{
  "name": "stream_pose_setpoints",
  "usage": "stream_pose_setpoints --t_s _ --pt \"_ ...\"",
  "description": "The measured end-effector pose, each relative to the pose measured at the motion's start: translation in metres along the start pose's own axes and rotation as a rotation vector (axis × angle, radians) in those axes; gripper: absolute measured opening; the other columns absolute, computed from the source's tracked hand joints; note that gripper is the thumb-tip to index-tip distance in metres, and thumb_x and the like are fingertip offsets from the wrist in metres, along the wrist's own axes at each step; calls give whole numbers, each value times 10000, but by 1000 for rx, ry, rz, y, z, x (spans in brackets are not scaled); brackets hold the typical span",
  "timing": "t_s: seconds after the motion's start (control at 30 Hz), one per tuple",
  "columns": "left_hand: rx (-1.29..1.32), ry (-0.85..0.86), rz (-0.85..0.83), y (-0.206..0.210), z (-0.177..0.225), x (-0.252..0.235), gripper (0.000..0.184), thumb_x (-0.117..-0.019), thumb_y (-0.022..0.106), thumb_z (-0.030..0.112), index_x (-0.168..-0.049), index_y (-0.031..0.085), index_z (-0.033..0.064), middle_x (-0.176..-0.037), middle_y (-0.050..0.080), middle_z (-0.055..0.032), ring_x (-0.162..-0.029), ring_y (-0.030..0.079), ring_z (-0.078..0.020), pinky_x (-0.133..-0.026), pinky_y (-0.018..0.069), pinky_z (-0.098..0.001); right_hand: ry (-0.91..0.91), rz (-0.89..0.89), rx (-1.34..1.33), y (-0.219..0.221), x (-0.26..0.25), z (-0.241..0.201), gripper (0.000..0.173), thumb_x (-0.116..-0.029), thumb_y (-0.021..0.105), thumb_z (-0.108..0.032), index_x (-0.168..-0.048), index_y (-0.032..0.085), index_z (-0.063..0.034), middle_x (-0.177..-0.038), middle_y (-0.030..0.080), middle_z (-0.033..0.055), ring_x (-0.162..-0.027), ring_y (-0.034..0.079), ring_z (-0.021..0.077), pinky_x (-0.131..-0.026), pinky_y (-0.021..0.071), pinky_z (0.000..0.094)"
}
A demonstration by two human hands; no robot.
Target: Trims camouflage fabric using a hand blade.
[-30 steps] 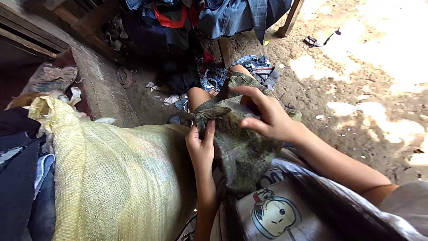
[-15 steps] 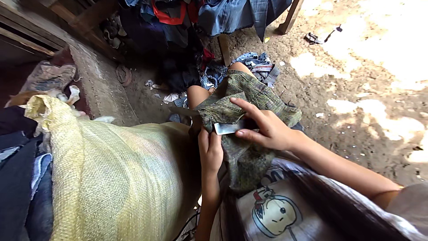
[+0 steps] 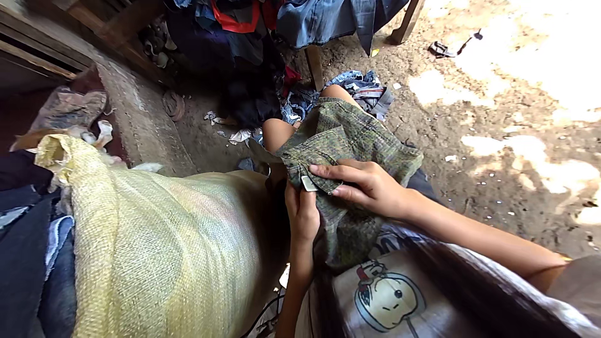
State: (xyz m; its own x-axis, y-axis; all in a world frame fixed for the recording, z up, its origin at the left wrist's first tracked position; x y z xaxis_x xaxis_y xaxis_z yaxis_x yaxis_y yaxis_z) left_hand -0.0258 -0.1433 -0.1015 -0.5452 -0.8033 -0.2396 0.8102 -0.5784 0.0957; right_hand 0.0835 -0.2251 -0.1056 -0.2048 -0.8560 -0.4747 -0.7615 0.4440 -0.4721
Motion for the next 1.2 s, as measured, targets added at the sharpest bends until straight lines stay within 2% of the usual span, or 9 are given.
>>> stream_pose_setpoints --t_s 0.1,0.33,0.47,0.67,0.87,1.0,1.03,1.1,1.2 --pt "-20 -26 26 1 -2 2 247 -984 384 -3 -1143 571 27 -1021 664 150 -1011 607 109 -939 505 -153 36 16 -34 3 2 1 387 -1046 520 -345 -1310 697 -124 -914 690 74 -780 639 120 -659 516 273" --pt "-24 -62 68 3 -7 1 259 -922 379 -54 -1039 582 54 -921 652 136 -931 616 102 -872 517 -139 115 41 -87 10 -1 3 365 -1060 504 -317 -1256 704 -83 -1027 733 76 -899 686 119 -754 550 298" --pt "-35 -68 42 5 -11 0 240 -940 385 -37 -1089 562 26 -930 639 112 -923 615 93 -862 519 -141 151 43 -186 9 -2 7 346 -1070 496 -285 -1213 699 -43 -1131 739 43 -1036 675 41 -877 543 244" --pt "-1 -2 45 6 -9 0 277 -938 396 -35 -1036 621 92 -966 680 157 -967 625 96 -896 521 -158 62 -24 -240 5 -2 6 424 -1050 540 -291 -1388 602 -42 -1263 697 68 -1130 651 57 -953 537 258" --pt "-59 26 35 7 -5 0 249 -956 393 -24 -1050 602 73 -956 663 157 -966 614 106 -892 516 -150 75 72 -108 5 1 6 380 -1040 542 -342 -1294 707 -111 -986 728 68 -818 648 94 -709 524 263" --pt "-66 19 8 9 -8 -1 241 -936 396 -36 -1113 550 19 -955 644 123 -945 611 102 -875 516 -141 166 74 -313 6 -3 12 328 -1049 542 -274 -1208 721 -51 -1076 748 25 -965 675 9 -840 544 208" --pt "-58 20 0 10 -11 0 234 -946 407 -31 -1132 546 -5 -969 646 113 -960 609 103 -888 513 -142 237 65 -466 7 -4 16 272 -1049 538 -232 -1135 715 -44 -991 730 -25 -869 637 -51 -774 515 144" --pt "-40 14 -5 10 -15 1 207 -948 424 -25 -1121 539 -33 -954 643 107 -947 608 111 -877 512 -135 393 3 -769 14 -7 24 218 -1061 479 -220 -942 626 -112 -654 528 -108 -568 459 -70 -530 363 103" --pt "-13 -7 -5 9 -17 0 198 -940 424 -29 -1094 548 -28 -938 649 108 -932 618 102 -872 519 -142 446 -84 -884 15 -9 26 240 -1066 460 -233 -882 587 -145 -587 478 -111 -509 420 -54 -482 321 108"
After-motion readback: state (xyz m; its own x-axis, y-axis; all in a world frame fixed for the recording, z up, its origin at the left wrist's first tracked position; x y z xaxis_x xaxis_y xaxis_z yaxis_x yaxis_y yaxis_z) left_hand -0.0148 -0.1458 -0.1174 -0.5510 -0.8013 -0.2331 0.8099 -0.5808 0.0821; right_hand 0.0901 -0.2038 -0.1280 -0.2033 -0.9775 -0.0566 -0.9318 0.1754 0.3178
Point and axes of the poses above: each hand's wrist, its own x-axis away from the middle knuckle, its own y-axis out of the palm, z = x × y, the point moved 8 cm from there along -x, towards the middle knuckle
